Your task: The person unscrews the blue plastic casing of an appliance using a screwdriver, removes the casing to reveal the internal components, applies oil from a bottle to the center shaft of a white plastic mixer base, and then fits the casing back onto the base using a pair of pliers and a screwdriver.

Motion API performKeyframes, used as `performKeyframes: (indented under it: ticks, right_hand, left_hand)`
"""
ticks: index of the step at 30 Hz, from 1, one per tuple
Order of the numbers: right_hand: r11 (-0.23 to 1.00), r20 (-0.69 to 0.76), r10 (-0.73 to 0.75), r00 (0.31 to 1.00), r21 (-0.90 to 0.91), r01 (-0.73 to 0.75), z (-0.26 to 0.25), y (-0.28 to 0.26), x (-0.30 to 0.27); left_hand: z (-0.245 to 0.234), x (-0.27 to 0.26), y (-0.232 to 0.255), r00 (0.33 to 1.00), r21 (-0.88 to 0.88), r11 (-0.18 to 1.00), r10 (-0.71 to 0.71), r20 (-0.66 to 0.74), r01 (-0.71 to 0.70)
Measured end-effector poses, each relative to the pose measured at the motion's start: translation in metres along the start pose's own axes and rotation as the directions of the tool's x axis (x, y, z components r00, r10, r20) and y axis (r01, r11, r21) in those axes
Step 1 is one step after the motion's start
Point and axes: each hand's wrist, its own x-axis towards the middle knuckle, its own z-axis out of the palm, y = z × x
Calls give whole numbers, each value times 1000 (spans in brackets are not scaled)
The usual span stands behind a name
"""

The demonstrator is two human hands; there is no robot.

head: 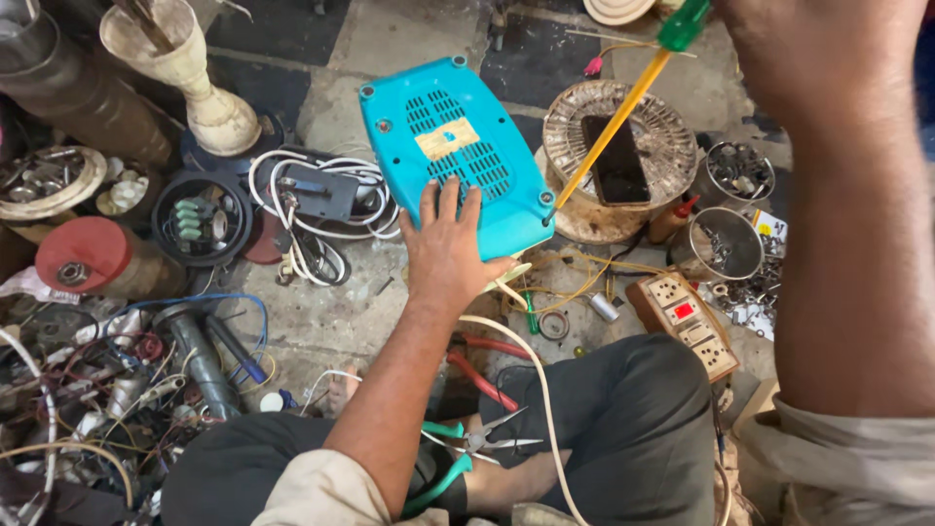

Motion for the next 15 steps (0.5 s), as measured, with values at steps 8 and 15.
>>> performKeyframes:
  ticks: [8, 15]
  right_hand:
    - [971, -6, 25, 1000, 240, -23, 1, -16, 7]
    - [945, 42, 94, 995, 310, -103, -2, -29, 6]
  left_hand:
    - [-1, -1, 0, 1000, -3, 1000, -4, 9, 4]
    - [0, 0, 0, 1000, 9, 1000, -4, 17, 4]
